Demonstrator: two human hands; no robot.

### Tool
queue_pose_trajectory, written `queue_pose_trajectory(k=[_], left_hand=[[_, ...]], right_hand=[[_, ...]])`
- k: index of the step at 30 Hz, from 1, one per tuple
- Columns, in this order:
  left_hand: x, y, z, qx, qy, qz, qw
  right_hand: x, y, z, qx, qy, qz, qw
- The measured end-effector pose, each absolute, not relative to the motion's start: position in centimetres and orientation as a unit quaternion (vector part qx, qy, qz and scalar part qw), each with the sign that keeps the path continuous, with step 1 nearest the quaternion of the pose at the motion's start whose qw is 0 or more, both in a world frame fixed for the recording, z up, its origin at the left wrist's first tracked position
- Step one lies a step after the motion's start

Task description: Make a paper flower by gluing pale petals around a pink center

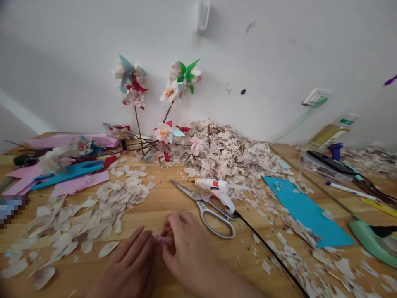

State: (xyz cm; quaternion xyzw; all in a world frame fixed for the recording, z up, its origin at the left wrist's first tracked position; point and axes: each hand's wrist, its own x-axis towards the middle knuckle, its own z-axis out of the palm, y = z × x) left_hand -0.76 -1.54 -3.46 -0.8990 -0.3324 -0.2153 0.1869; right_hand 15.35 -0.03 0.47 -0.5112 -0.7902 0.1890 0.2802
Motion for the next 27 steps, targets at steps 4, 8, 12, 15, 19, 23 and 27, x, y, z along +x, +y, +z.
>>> queue_pose_trajectory(k=[4,8,12,15,19,23,27], left_hand=[[-0.7,-1.3,-3.4,-0.887,-0.348,-0.248,0.176],[-1.0,-1.1,-2.5,-0.873,-0.379,-0.283,0.12],[-1.5,-1.0,-1.2,-0.864,-0.409,-0.29,0.052],[-1.8,-1.0,-0.7,-0.873,-0.396,-0.277,0.067],[-2.0,-1.0,-0.6,-0.893,-0.365,-0.243,0.105],[-1.9,-1.2,-1.3,-0.89,-0.368,-0.24,0.126],[-1.5,-1.3,-2.1,-0.871,-0.394,-0.271,0.112]], right_hand=[[14.8,-0.2,-0.3,-0.531,-0.776,0.201,0.276],[14.5,0.3,-0.6,-0.58,-0.729,0.242,0.272],[14.2,0.7,-0.2,-0.604,-0.704,0.273,0.257],[14.2,0.8,-0.1,-0.607,-0.687,0.305,0.257],[14.5,0.8,-0.6,-0.597,-0.679,0.322,0.281],[15.2,0.2,-0.5,-0.571,-0.698,0.311,0.301],[15.7,-0.8,0.3,-0.507,-0.801,0.19,0.256]])
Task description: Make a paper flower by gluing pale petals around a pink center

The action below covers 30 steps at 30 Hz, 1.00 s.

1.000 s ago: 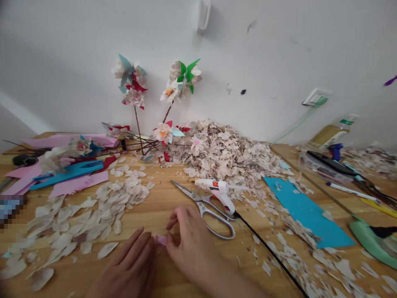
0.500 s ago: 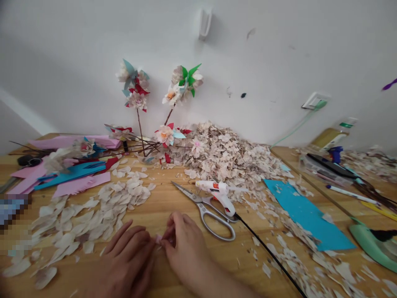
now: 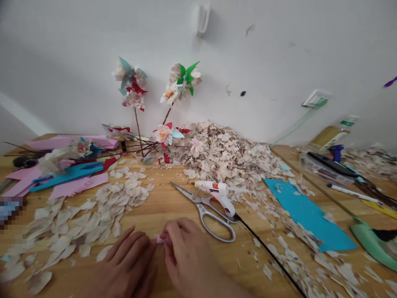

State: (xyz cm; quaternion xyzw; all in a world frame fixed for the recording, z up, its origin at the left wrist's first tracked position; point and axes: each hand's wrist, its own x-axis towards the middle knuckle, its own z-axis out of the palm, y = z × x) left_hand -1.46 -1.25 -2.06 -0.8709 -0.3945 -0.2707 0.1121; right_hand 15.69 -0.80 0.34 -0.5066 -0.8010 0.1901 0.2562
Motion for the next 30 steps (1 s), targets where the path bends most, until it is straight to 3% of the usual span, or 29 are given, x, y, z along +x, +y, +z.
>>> queue_pose_trajectory(k=[5,18,24,30], left_hand=[[-1.6,-1.1,-1.7,-0.887,-0.382,-0.244,0.091],[-1.6,-0.6,-1.1,-0.886,-0.375,-0.268,0.054],[-1.7,-0.9,-0.9,-0.879,-0.387,-0.277,-0.002],[-2.0,-0.4,-0.8,-0.864,-0.388,-0.319,-0.039]], right_hand=[[15.7,-1.3,0.8,-0.433,-0.872,0.114,0.195],[15.2,-1.2,0.0,-0.482,-0.853,0.081,0.18],[14.8,-1.1,-0.2,-0.453,-0.873,-0.004,0.181],[15.4,-0.8,-0.3,-0.446,-0.861,0.083,0.228]])
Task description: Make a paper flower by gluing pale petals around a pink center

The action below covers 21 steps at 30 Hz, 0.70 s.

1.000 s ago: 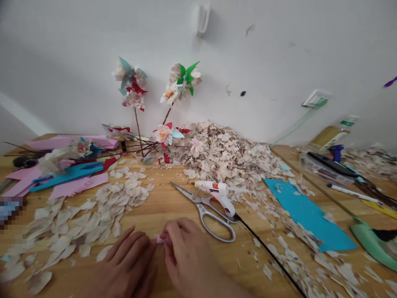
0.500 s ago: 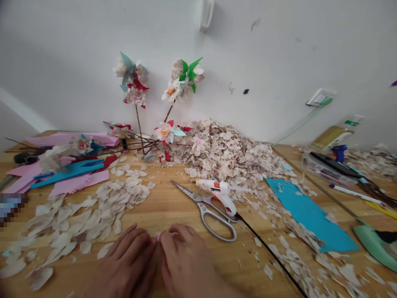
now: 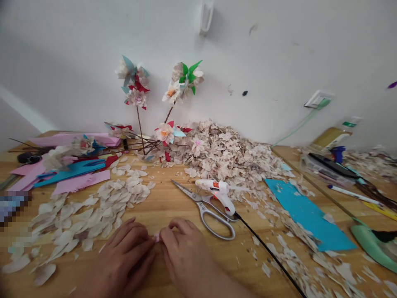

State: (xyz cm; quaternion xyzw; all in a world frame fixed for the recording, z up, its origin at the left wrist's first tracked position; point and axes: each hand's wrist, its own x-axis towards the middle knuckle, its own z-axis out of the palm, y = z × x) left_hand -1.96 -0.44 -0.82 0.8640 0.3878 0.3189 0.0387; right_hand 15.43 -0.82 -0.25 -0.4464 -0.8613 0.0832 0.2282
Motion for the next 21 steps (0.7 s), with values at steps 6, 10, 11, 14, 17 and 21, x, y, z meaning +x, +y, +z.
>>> queue_pose_trajectory(k=[6,10,11,14,17,21], left_hand=[[-2.1,-0.3,-0.7,0.854,0.39,0.342,0.039],[-2.1,-0.2,-0.4,0.857,0.394,0.327,0.052],[-2.1,-0.2,-0.3,0.859,0.395,0.322,0.056],[-2.1,-0.1,-0.2,0.86,0.399,0.314,0.061],[-2.2,0.0,-0.3,0.856,0.405,0.314,0.069],[-2.4,-0.1,-0.4,0.848,0.417,0.313,0.099]], right_hand=[[16.0,-0.5,0.0,-0.449,-0.844,0.165,0.241],[15.9,-0.3,0.2,-0.441,-0.849,0.158,0.245],[15.9,-0.2,0.2,-0.431,-0.857,0.144,0.241],[16.0,0.2,0.3,-0.408,-0.88,0.108,0.219],[16.2,0.6,0.4,-0.396,-0.894,0.078,0.194],[16.3,0.9,0.4,-0.356,-0.917,0.059,0.171]])
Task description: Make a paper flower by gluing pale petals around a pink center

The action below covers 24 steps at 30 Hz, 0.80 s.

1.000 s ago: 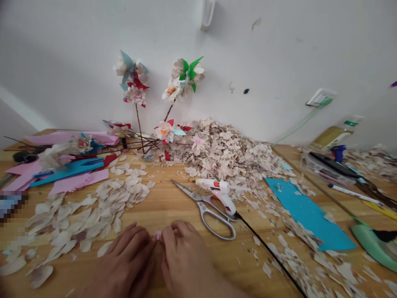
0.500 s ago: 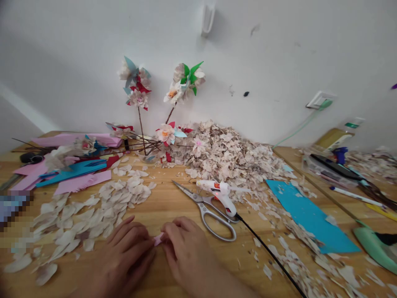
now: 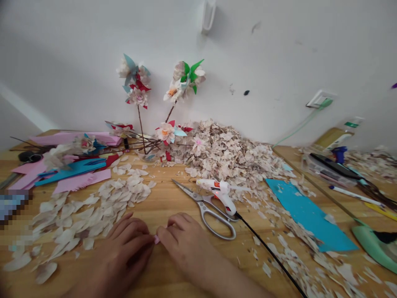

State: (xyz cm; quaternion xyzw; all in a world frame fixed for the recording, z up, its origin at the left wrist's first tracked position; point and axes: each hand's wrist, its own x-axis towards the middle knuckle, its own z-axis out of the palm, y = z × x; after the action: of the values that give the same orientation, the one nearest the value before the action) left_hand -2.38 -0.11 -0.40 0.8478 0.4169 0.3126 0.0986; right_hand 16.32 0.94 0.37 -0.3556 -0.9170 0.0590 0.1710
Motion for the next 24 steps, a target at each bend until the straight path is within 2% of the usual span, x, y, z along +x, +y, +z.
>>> queue_pose_trajectory(k=[7,13,24], left_hand=[[-1.89,-0.23,-0.31,0.846,0.403,0.343,0.07],[-1.57,0.08,-0.6,0.856,0.398,0.328,0.032],[-2.03,0.23,-0.75,0.856,0.414,0.308,0.019]], right_hand=[[16.18,0.76,0.43,-0.352,-0.917,0.065,0.177],[15.86,0.85,0.56,-0.372,-0.9,0.095,0.209],[15.7,0.71,1.1,-0.383,-0.891,0.134,0.205]])
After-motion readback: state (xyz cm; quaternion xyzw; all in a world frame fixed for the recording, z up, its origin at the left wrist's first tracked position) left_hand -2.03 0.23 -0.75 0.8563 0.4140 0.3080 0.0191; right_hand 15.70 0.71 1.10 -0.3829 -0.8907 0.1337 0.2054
